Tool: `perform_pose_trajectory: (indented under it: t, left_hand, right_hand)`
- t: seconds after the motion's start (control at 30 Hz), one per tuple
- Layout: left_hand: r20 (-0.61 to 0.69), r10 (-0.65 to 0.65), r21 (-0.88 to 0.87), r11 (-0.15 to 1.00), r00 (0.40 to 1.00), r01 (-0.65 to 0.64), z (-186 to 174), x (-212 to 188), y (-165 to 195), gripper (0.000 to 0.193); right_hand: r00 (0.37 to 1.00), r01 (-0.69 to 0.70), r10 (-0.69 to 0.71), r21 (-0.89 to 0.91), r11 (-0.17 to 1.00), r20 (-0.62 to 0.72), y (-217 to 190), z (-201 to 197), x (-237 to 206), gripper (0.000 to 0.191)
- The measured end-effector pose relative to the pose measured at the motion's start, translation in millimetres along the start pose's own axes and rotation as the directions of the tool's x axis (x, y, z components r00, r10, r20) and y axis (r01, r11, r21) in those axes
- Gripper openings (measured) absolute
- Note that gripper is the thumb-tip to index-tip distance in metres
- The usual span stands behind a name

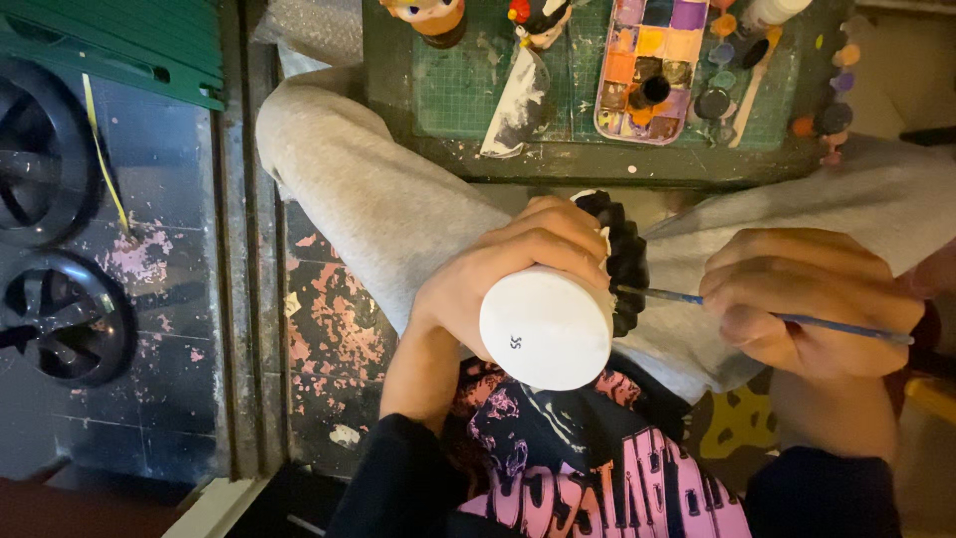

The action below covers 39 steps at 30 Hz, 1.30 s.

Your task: The person sits on the floor holding a small white bust figurine on their lap and paints its black hair and details with a small paintbrush, dipping the brush toward the paint palette on the table and rotating the figurine to reach different sides.

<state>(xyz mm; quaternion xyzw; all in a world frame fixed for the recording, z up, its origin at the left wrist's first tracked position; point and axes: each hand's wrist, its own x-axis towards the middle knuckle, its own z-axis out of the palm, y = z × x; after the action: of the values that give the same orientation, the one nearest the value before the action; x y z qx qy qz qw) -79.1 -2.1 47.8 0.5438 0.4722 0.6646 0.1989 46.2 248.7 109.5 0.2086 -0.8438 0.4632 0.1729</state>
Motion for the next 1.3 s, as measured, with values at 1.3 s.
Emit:
perform_pose_trajectory:
  t: [1.3]
  left_hand:
    - [0.014, 0.008, -0.013, 1.0, 1.0, -0.008, 2.2, -1.6, -3.1, 0.066]
  right_hand:
    - [0.976, 0.185, -0.17, 0.108, 0.977, -0.134, 4.7, 7.3, 1.9, 0.029]
